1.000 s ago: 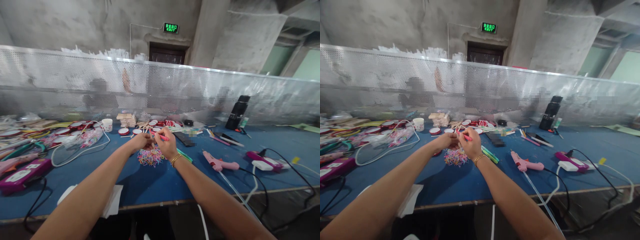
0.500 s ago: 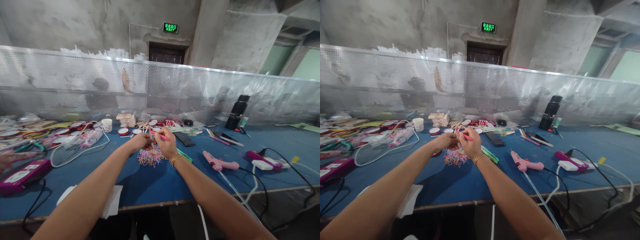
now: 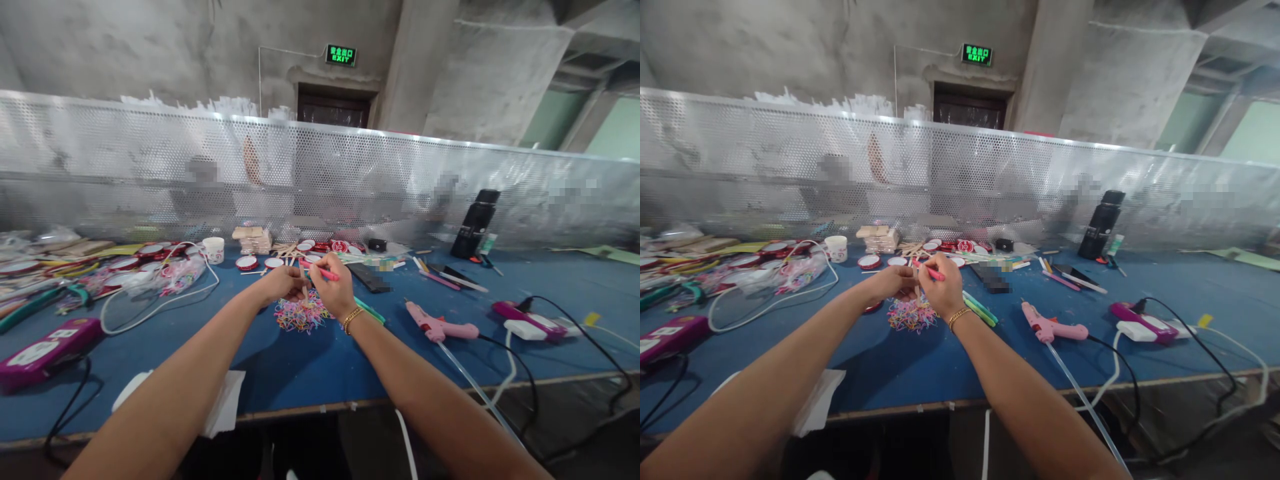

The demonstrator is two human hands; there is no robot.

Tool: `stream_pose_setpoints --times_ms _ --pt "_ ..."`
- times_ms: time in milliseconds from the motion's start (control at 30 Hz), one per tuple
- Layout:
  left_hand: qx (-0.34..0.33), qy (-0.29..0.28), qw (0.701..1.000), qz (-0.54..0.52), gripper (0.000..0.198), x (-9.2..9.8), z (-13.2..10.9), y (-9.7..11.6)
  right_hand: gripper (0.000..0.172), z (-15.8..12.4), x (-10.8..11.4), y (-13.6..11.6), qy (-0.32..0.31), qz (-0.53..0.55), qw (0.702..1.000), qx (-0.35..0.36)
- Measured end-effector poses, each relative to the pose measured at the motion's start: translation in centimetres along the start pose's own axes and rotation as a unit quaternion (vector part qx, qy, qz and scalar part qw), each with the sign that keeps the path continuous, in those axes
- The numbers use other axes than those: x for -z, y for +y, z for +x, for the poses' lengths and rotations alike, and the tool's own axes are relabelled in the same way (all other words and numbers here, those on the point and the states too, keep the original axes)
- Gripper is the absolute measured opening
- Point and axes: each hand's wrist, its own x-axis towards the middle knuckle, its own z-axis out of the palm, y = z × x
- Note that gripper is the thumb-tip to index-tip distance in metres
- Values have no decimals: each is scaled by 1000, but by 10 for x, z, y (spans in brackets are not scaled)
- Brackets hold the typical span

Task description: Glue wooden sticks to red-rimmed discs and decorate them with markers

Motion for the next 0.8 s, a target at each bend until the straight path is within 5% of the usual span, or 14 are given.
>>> stream_pose_setpoints --times_ms 800 --pt "-2 11 1000 1 39 1 1 0 13 0 1 -1 5 -11 1000 -3"
